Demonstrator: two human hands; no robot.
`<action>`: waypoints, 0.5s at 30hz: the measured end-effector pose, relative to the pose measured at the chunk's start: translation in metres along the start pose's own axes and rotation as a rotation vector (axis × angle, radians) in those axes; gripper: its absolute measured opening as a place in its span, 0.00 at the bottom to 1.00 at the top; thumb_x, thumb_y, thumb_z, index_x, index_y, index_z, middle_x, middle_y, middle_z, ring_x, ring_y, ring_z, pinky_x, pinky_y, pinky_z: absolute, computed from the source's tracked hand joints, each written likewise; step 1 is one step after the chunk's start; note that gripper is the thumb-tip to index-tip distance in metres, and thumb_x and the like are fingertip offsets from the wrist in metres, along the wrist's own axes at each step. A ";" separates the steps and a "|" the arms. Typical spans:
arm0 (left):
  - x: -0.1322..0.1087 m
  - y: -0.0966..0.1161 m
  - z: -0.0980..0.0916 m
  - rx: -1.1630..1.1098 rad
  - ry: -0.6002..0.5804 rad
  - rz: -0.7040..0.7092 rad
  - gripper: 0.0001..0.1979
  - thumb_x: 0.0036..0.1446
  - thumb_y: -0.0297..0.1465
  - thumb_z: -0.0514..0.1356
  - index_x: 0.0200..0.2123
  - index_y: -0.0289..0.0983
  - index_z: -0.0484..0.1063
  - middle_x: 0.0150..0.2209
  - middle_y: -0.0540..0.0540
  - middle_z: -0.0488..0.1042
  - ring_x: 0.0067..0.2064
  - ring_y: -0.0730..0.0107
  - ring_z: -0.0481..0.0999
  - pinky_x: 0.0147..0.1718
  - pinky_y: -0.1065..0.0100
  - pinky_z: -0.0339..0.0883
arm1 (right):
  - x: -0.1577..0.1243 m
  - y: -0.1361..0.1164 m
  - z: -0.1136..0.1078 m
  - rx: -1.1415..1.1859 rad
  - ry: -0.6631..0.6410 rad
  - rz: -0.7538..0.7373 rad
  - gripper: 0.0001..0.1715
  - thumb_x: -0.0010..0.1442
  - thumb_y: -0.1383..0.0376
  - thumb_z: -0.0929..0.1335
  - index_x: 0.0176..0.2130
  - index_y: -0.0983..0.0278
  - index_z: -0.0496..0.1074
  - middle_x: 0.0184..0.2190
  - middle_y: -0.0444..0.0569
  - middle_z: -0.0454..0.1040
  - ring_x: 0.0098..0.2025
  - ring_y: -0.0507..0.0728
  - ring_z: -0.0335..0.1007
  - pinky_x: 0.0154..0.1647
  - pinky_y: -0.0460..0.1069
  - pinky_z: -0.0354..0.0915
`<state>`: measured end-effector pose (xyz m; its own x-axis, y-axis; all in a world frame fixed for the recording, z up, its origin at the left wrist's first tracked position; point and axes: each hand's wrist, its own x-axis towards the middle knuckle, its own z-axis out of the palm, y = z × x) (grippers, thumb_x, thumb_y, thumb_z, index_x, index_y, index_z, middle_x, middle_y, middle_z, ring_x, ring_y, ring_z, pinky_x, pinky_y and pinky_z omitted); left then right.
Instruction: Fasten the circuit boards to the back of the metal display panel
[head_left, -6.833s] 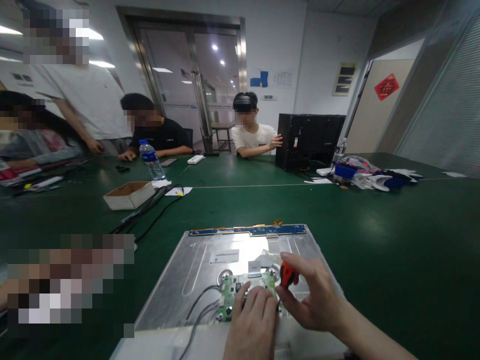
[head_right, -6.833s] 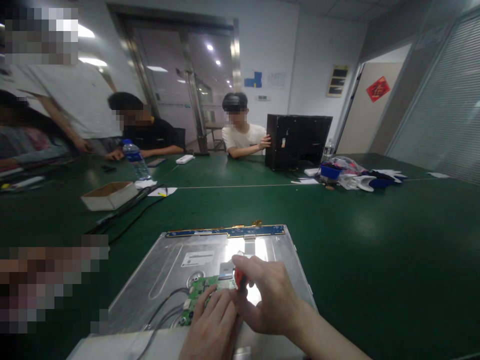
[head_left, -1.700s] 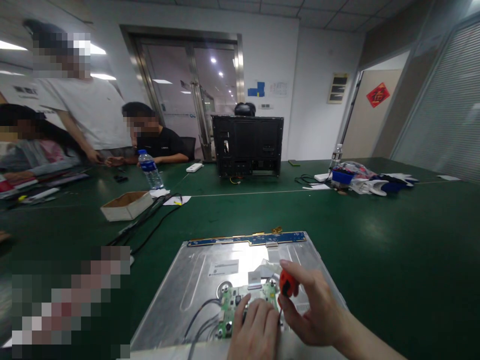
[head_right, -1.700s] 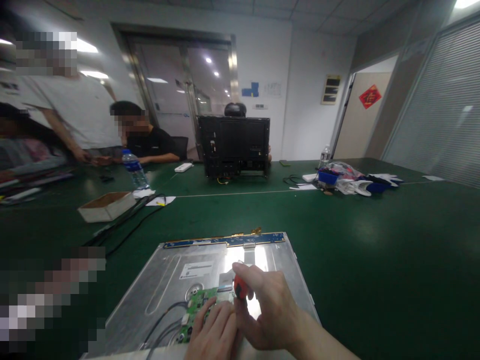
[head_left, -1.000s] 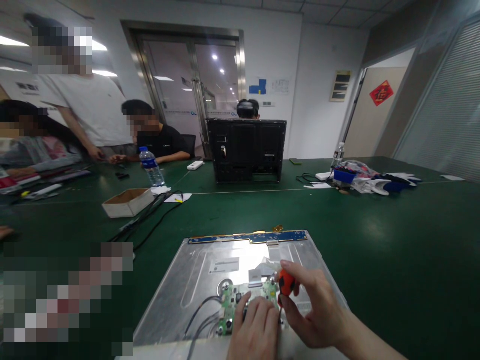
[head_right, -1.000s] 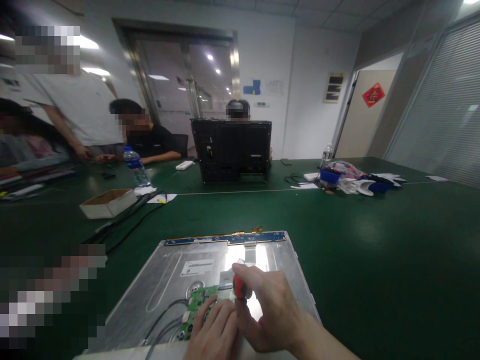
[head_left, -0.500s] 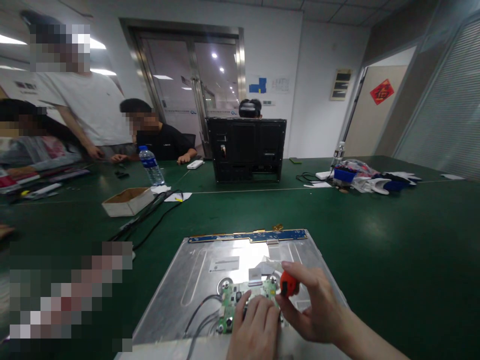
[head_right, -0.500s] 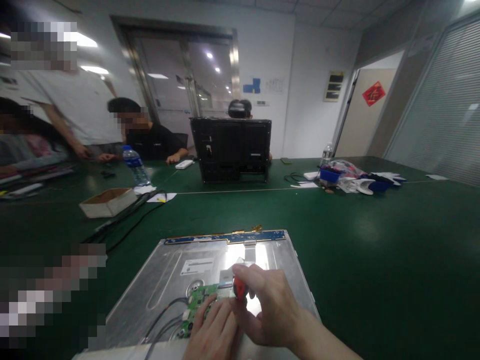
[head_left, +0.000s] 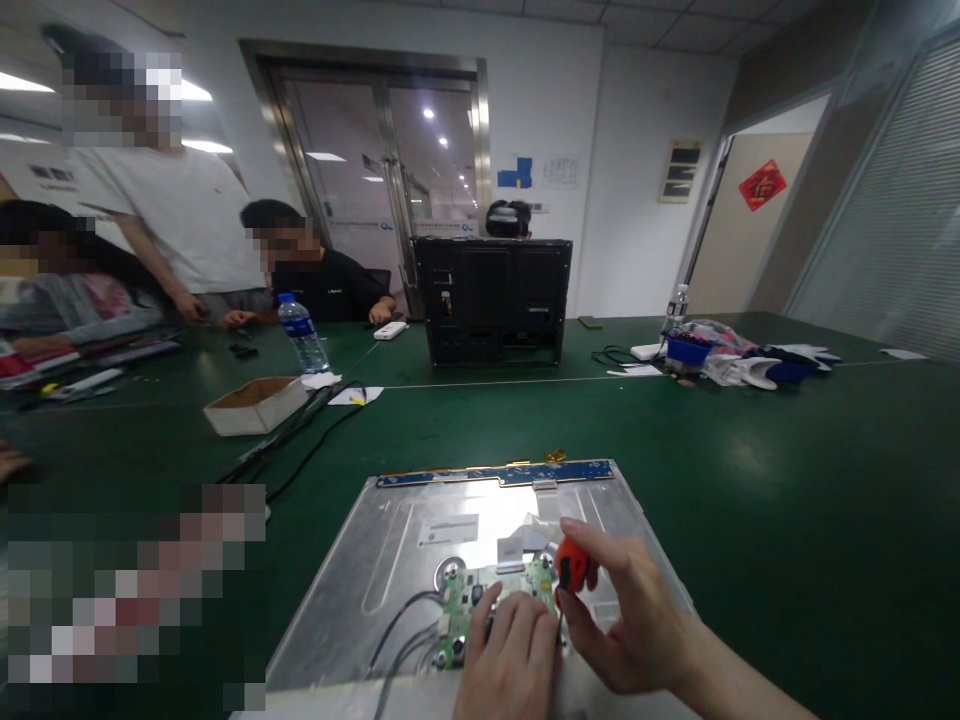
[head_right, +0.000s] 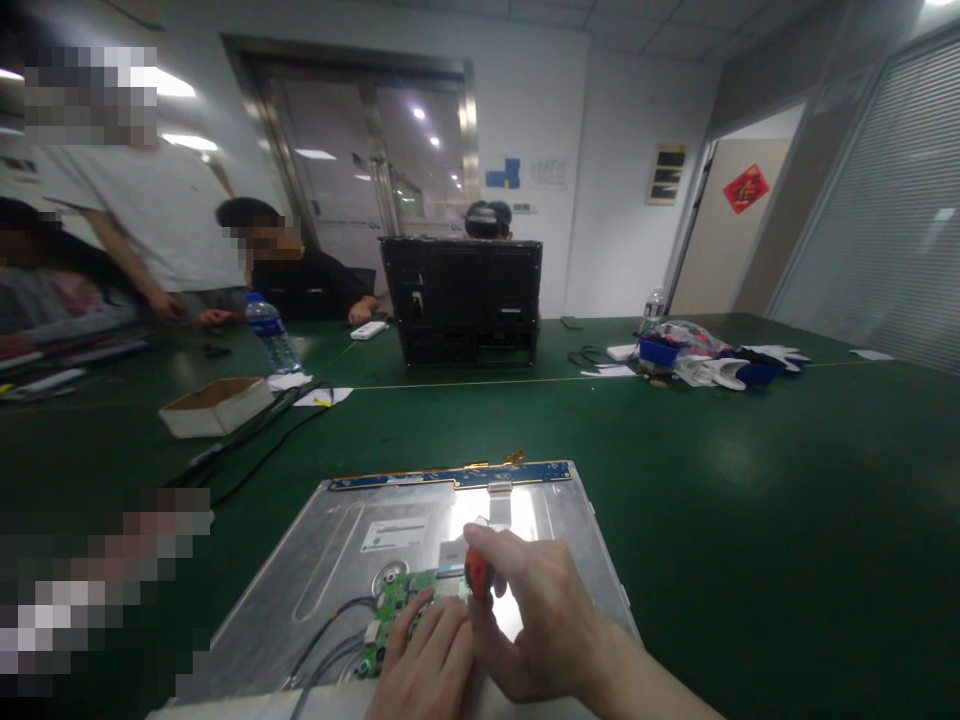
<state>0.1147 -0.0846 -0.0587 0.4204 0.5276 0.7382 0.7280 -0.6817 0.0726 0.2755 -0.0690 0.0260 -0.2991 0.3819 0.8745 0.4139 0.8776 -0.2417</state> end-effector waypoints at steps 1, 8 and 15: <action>-0.001 0.000 0.000 0.001 -0.005 0.002 0.24 0.75 0.26 0.36 0.36 0.39 0.70 0.34 0.50 0.76 0.40 0.66 0.75 0.57 0.60 0.54 | 0.000 0.000 0.000 -0.002 -0.002 0.004 0.33 0.59 0.75 0.62 0.63 0.68 0.57 0.30 0.46 0.75 0.24 0.52 0.69 0.22 0.46 0.67; -0.002 -0.001 -0.001 -0.014 -0.031 0.000 0.21 0.73 0.25 0.39 0.38 0.39 0.71 0.34 0.50 0.76 0.41 0.65 0.75 0.59 0.60 0.54 | -0.003 0.000 0.001 -0.019 -0.001 0.009 0.32 0.60 0.74 0.61 0.63 0.68 0.56 0.31 0.46 0.75 0.25 0.52 0.69 0.23 0.46 0.67; -0.002 0.000 0.001 -0.030 0.005 -0.006 0.22 0.73 0.25 0.39 0.38 0.39 0.71 0.35 0.49 0.76 0.41 0.64 0.74 0.59 0.60 0.53 | -0.003 0.002 0.002 -0.034 0.013 0.000 0.32 0.61 0.74 0.62 0.63 0.65 0.55 0.30 0.44 0.75 0.25 0.52 0.69 0.23 0.46 0.67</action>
<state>0.1143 -0.0849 -0.0606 0.4136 0.5294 0.7407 0.7141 -0.6933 0.0967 0.2753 -0.0681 0.0224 -0.2881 0.3783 0.8797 0.4434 0.8670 -0.2276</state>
